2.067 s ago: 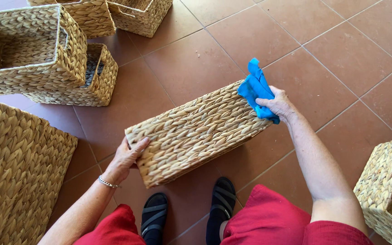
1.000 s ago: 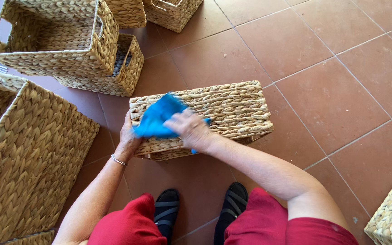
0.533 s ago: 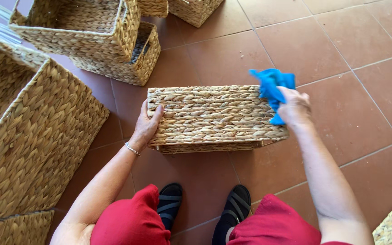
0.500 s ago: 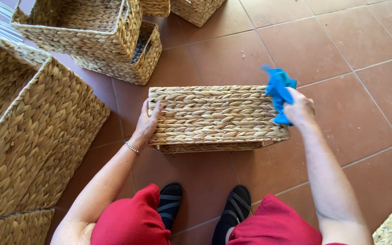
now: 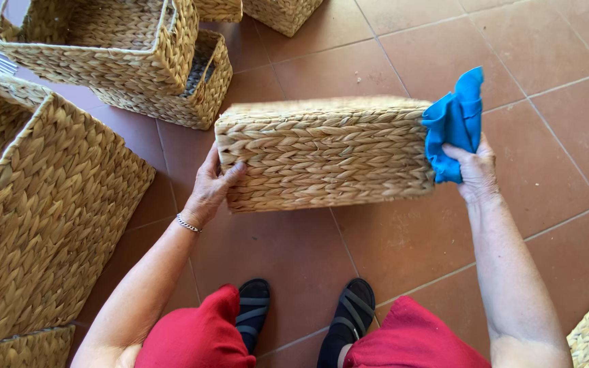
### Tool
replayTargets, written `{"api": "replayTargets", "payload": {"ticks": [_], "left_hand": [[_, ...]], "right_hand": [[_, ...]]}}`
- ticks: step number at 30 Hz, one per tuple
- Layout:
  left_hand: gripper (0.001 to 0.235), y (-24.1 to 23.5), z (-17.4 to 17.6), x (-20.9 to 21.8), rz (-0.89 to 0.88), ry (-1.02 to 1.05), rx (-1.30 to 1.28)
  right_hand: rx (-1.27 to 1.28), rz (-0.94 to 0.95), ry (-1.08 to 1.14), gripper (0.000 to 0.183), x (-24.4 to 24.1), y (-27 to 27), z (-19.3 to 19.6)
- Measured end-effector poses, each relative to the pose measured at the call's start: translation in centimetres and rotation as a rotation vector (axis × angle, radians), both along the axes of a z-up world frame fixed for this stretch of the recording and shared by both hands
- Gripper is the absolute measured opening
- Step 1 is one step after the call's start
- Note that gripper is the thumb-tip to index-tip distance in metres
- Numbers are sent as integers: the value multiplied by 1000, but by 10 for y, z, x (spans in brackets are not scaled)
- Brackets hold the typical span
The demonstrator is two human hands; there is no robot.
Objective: The person wipes the exterior and interior surfaces of several woven baskets using a blue cloth. They handle each basket one at a time, turning them over to clean all sides and the inside, then place them back on the tiled floor.
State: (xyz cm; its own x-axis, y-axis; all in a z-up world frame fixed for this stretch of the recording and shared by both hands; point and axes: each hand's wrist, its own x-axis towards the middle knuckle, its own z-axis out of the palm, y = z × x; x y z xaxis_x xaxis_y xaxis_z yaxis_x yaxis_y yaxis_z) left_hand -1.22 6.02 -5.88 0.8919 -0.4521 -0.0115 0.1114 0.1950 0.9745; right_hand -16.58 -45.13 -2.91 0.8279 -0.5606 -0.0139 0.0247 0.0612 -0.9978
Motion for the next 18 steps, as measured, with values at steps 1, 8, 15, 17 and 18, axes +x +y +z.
{"api": "replayTargets", "payload": {"ticks": [1,8,15,17,18], "left_hand": [[74,-3,-7,2,-17,-55,-16],[64,-7,-34,-22,-14,185,257],[51,-29,-63,-47,-1,179,382],[52,-30,-76,-59,-24,150,469],[53,-30,-82,-64,-25,125,521]], "right_hand": [[34,5,-55,62,-2,-2,0],[-45,-55,184,60,-26,-21,-57],[-257,-170,436,53,-58,-30,-86],[-483,-221,444,50,-56,-25,-75],[-607,-256,410,48,-55,-20,-68]]}}
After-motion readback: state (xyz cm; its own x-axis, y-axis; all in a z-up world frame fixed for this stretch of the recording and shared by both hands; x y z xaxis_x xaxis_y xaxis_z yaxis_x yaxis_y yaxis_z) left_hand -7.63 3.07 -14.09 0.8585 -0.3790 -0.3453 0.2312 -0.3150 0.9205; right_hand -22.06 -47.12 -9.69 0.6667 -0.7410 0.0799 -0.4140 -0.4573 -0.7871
